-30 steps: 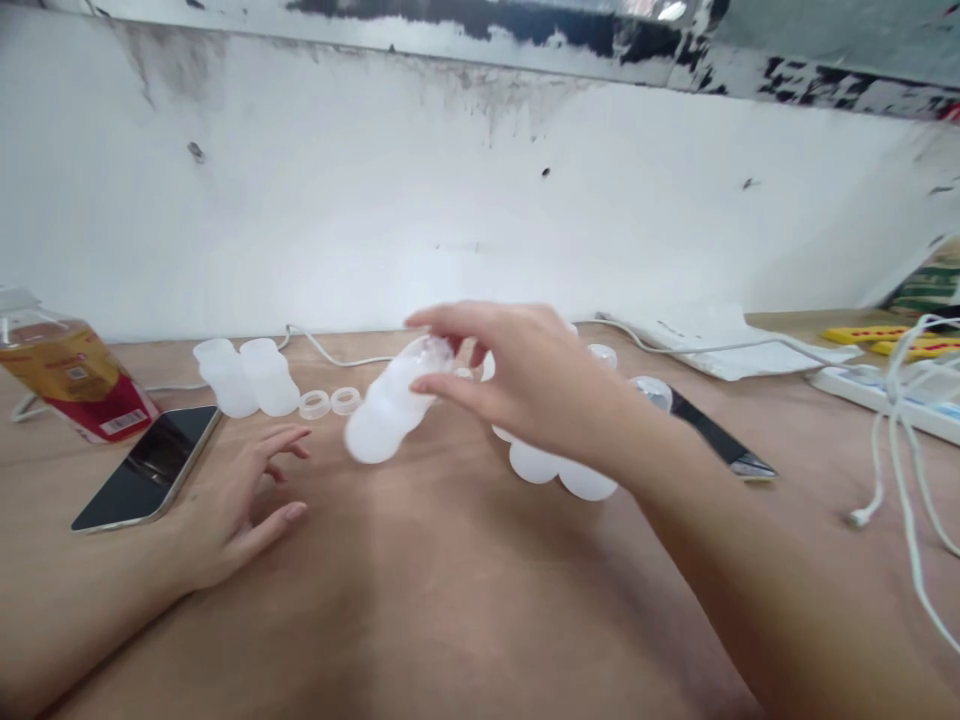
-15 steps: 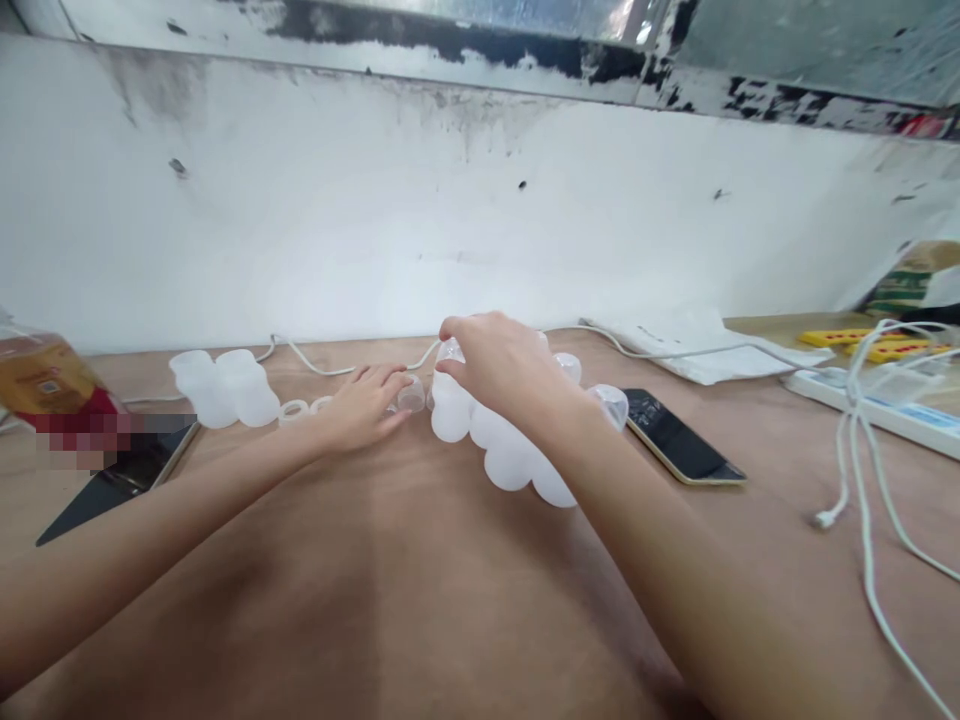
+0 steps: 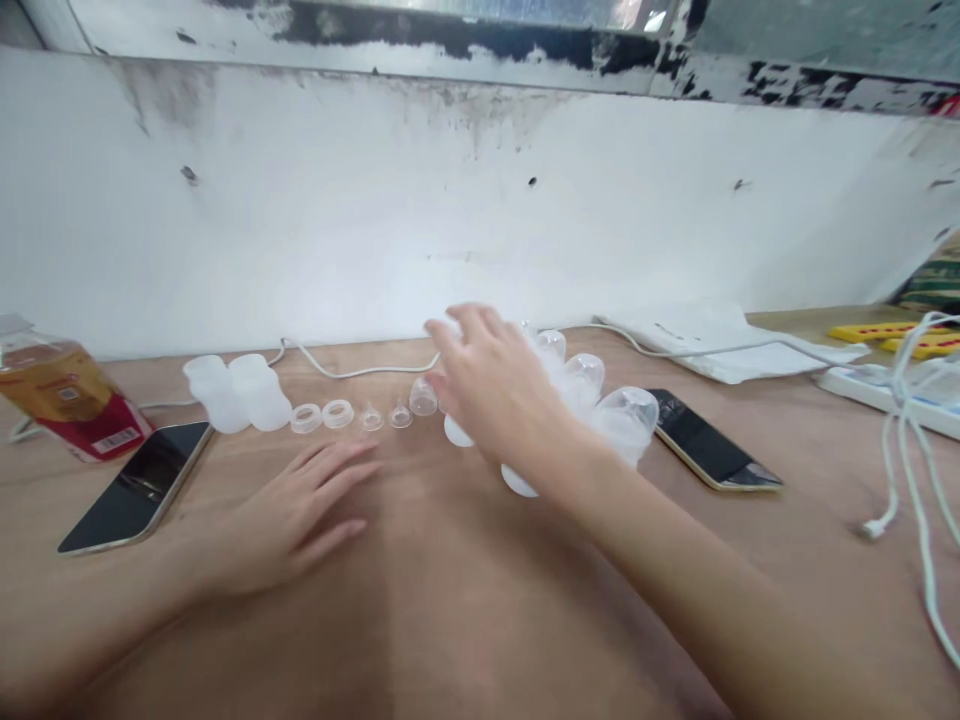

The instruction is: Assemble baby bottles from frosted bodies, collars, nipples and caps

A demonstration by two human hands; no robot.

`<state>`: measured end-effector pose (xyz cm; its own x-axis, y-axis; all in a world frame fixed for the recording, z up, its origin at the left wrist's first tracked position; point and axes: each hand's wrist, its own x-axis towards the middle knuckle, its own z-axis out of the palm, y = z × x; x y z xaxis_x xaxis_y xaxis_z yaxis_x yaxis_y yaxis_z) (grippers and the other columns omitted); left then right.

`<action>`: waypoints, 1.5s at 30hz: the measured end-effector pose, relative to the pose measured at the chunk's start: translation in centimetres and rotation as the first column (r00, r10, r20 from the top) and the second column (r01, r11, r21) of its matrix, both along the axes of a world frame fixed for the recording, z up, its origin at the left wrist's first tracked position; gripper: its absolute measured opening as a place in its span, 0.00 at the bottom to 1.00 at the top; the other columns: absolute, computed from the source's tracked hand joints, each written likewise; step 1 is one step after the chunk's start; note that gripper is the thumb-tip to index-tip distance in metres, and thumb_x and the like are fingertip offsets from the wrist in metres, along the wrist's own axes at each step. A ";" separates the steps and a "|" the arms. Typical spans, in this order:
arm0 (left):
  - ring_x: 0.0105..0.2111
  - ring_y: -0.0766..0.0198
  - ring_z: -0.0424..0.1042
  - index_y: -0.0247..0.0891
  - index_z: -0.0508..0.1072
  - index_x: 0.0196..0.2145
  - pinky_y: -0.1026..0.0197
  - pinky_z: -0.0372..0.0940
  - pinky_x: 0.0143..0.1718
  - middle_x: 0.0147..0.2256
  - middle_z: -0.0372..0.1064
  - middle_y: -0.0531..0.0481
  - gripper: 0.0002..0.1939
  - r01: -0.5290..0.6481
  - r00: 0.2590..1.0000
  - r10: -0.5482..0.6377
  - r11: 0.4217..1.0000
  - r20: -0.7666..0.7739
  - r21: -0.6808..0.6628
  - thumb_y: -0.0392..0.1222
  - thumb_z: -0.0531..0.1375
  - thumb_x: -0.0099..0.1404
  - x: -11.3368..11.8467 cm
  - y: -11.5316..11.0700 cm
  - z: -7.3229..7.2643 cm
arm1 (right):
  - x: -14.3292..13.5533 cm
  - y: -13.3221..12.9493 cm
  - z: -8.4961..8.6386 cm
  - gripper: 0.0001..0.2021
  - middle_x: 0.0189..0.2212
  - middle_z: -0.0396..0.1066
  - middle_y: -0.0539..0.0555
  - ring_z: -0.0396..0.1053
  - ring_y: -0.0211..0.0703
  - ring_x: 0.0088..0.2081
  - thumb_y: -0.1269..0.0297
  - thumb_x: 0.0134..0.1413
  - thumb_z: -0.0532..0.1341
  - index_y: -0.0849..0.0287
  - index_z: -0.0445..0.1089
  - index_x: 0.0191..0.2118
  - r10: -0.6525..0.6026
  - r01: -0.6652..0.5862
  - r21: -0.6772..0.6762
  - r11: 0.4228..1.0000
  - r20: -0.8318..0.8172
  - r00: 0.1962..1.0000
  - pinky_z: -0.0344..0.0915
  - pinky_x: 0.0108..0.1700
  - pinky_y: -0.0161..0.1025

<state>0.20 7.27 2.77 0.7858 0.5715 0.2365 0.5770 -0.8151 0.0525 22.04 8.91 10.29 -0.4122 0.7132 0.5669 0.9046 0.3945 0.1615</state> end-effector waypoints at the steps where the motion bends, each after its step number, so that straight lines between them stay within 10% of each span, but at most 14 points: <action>1: 0.57 0.55 0.49 0.40 0.50 0.56 0.47 0.48 0.55 0.58 0.48 0.44 0.24 -0.014 1.000 0.012 0.998 -0.025 -0.059 0.45 0.48 0.64 -1.3 -0.9 0.0 | -0.8 -0.8 -0.9 0.17 0.49 0.61 0.63 0.58 0.52 0.51 0.65 0.54 0.53 0.65 0.61 0.49 0.113 -0.115 -0.056 0.992 -0.040 0.993 0.59 0.49 0.49; 6: 0.60 0.54 0.39 0.42 0.33 0.60 0.45 0.42 0.57 0.61 0.36 0.47 0.33 -0.028 0.987 -0.016 0.964 -0.163 -0.265 0.52 0.47 0.63 -5.1 -3.1 -0.3 | -3.4 -4.2 -7.4 0.27 0.59 0.47 0.60 0.43 0.47 0.60 0.57 0.57 0.48 0.67 0.49 0.58 0.492 -0.484 -0.543 0.686 -0.143 0.859 0.49 0.58 0.46; 11: 0.59 0.55 0.39 0.44 0.34 0.59 0.44 0.40 0.58 0.61 0.34 0.47 0.34 -0.052 0.989 0.001 0.940 -0.149 -0.336 0.53 0.47 0.62 -5.5 -3.1 -0.8 | -3.6 -4.3 -9.6 0.24 0.59 0.46 0.56 0.41 0.44 0.60 0.60 0.57 0.49 0.61 0.51 0.58 0.463 -0.504 -0.641 0.579 -0.250 0.850 0.43 0.60 0.46; 29: 0.58 0.56 0.45 0.42 0.43 0.59 0.47 0.44 0.57 0.59 0.45 0.46 0.29 -0.065 0.989 0.032 0.971 -0.144 -0.229 0.51 0.47 0.63 -5.3 -3.3 -0.7 | -3.5 -4.4 -9.2 0.23 0.59 0.48 0.57 0.41 0.43 0.60 0.61 0.56 0.49 0.61 0.52 0.57 0.467 -0.536 -0.614 0.579 -0.289 0.835 0.46 0.59 0.46; 33: 0.48 0.60 0.63 0.39 0.63 0.48 0.54 0.56 0.51 0.46 0.66 0.46 0.15 -0.049 0.997 0.055 0.994 0.054 -0.094 0.40 0.48 0.64 -5.4 -3.3 -1.8 | -3.5 -4.4 -9.3 0.23 0.58 0.49 0.58 0.43 0.44 0.60 0.61 0.57 0.49 0.62 0.54 0.56 0.468 -0.539 -0.608 0.583 -0.290 0.835 0.46 0.58 0.46; 38: 0.32 0.65 0.67 0.38 0.66 0.39 0.63 0.63 0.34 0.32 0.67 0.50 0.12 -0.178 0.970 0.176 0.984 0.166 -0.003 0.34 0.46 0.63 -5.4 -3.1 -2.6 | -3.5 -4.4 -9.3 0.22 0.58 0.49 0.59 0.43 0.45 0.60 0.60 0.57 0.48 0.63 0.54 0.56 0.477 -0.529 -0.606 0.594 -0.264 0.838 0.46 0.59 0.46; 45: 0.31 0.65 0.66 0.38 0.64 0.36 0.63 0.62 0.33 0.33 0.64 0.50 0.12 -0.227 0.965 0.231 0.973 0.121 -0.052 0.29 0.45 0.59 -5.6 -2.9 -2.7 | -3.4 -4.1 -10.1 0.12 0.40 0.63 0.60 0.62 0.42 0.43 0.68 0.56 0.48 0.63 0.64 0.43 0.457 -0.556 -0.368 0.746 -0.325 0.828 0.63 0.43 0.39</action>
<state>-5.35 4.39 0.02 0.5983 0.7431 0.2998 0.7348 -0.6580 0.1646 18.66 4.78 0.16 -0.6956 0.6184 0.3657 0.5417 0.7858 -0.2983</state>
